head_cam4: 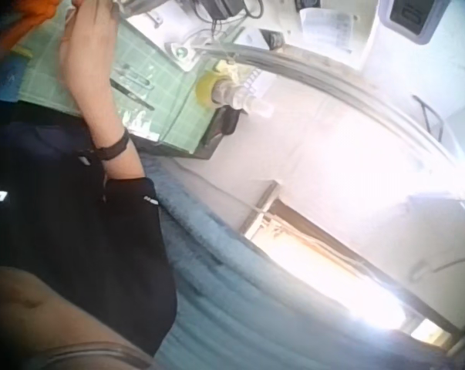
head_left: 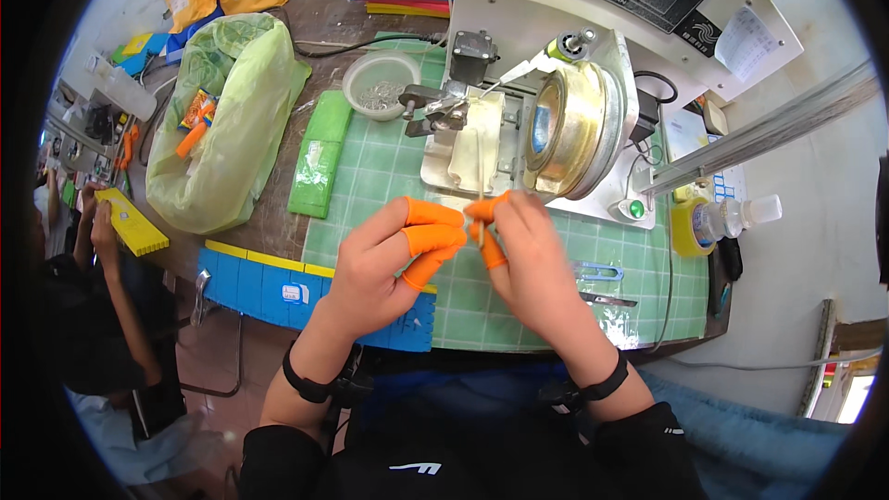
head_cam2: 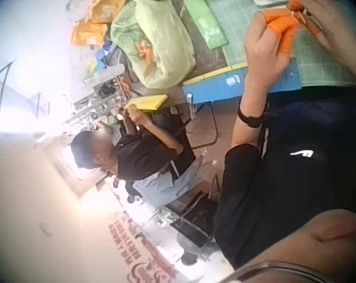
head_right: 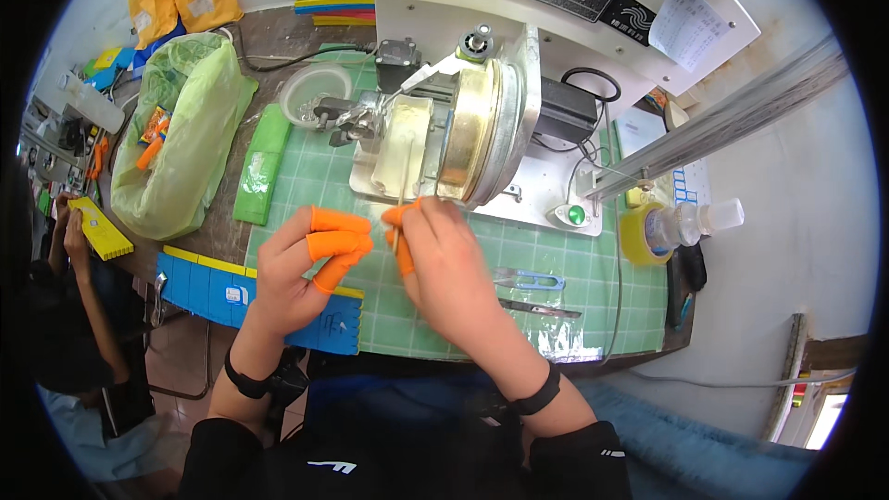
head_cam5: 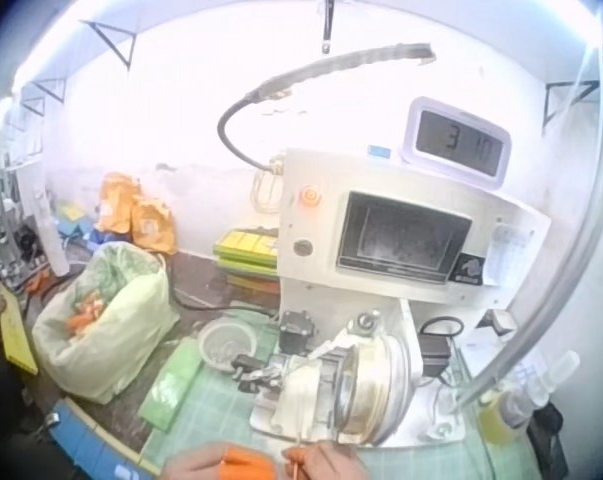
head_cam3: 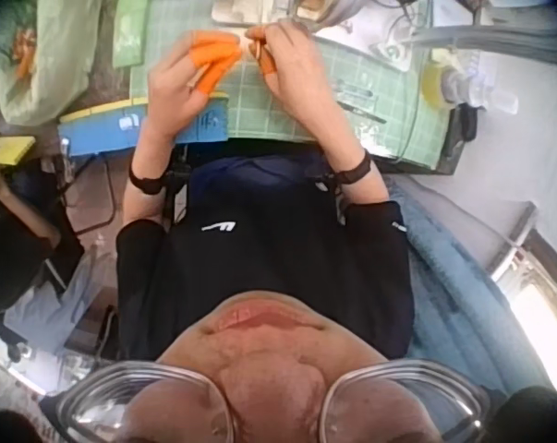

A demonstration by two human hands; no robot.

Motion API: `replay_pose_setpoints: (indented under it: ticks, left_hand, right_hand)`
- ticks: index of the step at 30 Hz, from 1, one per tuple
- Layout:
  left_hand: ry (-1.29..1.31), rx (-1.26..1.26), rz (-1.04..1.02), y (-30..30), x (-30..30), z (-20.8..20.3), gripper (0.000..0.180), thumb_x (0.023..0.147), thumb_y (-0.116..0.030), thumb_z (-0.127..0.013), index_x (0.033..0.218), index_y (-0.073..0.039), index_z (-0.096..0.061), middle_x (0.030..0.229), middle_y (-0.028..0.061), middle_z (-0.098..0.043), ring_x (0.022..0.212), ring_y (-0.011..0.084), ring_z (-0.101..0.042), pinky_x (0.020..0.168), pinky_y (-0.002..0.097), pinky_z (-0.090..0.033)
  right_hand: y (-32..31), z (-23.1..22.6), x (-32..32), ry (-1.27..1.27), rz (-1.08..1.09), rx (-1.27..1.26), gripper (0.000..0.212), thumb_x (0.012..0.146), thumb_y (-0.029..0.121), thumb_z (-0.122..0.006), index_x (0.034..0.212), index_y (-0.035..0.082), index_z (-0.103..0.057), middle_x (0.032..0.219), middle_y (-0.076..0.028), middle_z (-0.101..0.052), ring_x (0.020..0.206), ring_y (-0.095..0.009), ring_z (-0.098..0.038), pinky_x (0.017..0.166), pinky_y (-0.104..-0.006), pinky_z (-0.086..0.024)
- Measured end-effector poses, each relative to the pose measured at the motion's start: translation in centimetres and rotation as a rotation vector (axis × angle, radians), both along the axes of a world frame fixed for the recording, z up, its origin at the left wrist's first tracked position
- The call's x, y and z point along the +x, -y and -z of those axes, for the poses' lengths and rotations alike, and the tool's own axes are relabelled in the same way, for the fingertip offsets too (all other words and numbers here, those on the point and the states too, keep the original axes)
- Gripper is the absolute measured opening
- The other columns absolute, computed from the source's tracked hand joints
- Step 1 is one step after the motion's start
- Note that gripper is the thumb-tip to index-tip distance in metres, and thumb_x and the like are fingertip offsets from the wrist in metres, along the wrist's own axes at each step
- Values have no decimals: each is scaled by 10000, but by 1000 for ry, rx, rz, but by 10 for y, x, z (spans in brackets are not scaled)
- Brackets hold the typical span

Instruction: Assembling small precision components onto a rotary fixture using tweezers and adhesive.

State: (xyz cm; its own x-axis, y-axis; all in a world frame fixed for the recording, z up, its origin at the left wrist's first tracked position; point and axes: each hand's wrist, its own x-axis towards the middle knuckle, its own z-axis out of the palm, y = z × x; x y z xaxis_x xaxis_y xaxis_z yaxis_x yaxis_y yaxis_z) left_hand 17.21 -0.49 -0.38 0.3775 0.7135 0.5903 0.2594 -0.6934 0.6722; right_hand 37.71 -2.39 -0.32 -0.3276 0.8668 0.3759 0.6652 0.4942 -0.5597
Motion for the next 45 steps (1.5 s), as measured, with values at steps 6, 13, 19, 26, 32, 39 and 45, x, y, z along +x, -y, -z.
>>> replay_pose_setpoints:
  ticks: [6,13,19,26,32,39,45]
  left_hand:
    - [-9,50,-58,5,1,5,226,807,-8,-788,1026,3,-733,1042,136,-709,863,294,-688,720,354,-559]
    - [-92,89,-81,2,-15,14,192,821,10,-776,1007,1,-732,1057,149,-728,873,288,-704,726,342,-567]
    - [-101,108,-42,1,-24,23,217,792,-10,-787,1001,-11,-730,1048,151,-730,879,293,-712,715,352,-571]
    - [-81,120,-71,-1,-22,27,218,789,-8,-788,999,-9,-729,1035,150,-731,861,290,-715,699,356,-572]
    - [-88,110,-74,2,-28,27,219,791,-7,-788,1001,-4,-727,1039,155,-730,859,290,-718,688,351,-575]
    - [-87,125,-55,3,-22,30,222,791,5,-789,1005,7,-729,1042,161,-727,865,290,-719,693,342,-579]
    - [-56,126,-94,12,-18,24,213,801,24,-784,1007,3,-735,1051,155,-728,852,278,-704,700,335,-567]
  right_hand:
    - [-3,4,-15,72,164,-13,467,957,28,-620,1402,-45,-500,1075,-211,-578,1005,-397,-599,868,-478,-519]
    - [20,14,-12,-66,123,-15,468,998,24,-579,1452,-26,-478,1247,-232,-613,999,-336,-637,871,-396,-546]
    - [55,11,8,-200,54,147,373,1015,34,-577,1380,-38,-558,1182,-193,-694,848,-246,-655,794,-342,-561]
    - [39,3,6,-154,-21,218,349,1018,39,-566,1354,-53,-578,1185,-210,-691,855,-247,-660,763,-322,-559]
    - [56,13,11,-184,-48,138,378,971,-27,-600,1346,-65,-578,1193,-213,-681,877,-258,-648,758,-338,-555]
    - [50,26,-13,-11,31,-242,649,916,76,-723,1481,-59,-434,1199,-229,-605,905,-328,-636,812,-392,-542]
    - [65,17,27,67,29,-215,662,911,144,-746,1493,9,-461,1279,-224,-587,974,-365,-647,853,-452,-533]
